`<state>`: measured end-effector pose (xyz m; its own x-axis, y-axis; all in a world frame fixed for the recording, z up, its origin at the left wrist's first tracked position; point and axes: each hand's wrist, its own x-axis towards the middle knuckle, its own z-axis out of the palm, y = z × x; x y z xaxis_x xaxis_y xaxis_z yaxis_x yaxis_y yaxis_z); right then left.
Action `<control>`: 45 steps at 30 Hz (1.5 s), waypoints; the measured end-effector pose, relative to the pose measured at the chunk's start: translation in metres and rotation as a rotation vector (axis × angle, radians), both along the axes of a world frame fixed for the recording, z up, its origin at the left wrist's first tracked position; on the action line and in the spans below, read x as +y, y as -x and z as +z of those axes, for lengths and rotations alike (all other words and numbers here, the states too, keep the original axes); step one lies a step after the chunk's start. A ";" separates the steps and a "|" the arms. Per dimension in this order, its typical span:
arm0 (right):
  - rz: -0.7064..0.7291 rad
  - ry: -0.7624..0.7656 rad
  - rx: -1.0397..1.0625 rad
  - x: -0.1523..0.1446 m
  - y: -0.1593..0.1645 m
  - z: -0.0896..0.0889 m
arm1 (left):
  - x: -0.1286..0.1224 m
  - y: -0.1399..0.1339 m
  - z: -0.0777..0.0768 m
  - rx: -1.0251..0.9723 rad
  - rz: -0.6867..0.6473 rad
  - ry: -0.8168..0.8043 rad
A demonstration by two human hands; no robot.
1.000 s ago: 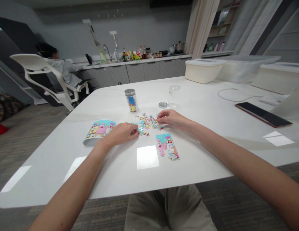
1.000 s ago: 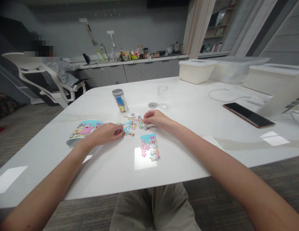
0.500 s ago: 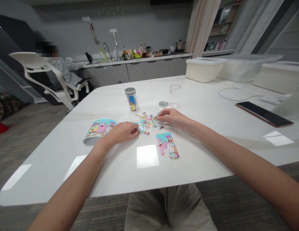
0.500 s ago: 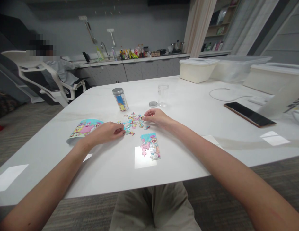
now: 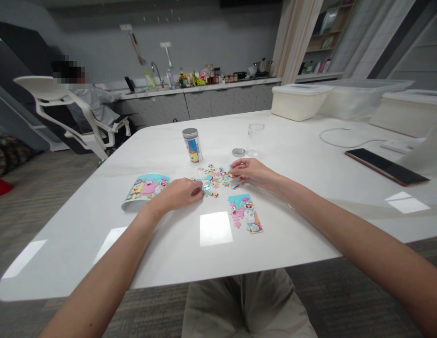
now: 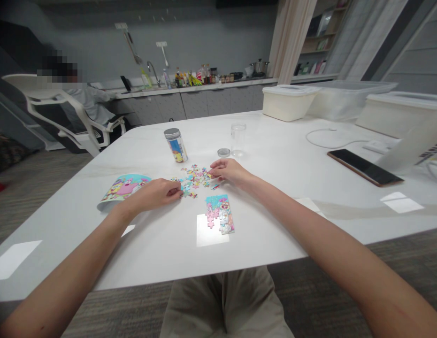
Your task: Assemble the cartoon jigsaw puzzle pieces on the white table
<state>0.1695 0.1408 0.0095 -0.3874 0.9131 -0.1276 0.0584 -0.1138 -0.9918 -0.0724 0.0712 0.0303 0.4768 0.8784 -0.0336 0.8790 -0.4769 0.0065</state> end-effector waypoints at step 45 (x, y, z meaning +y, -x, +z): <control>0.051 0.002 0.011 -0.005 0.000 0.004 | -0.006 0.004 0.007 -0.042 -0.061 0.113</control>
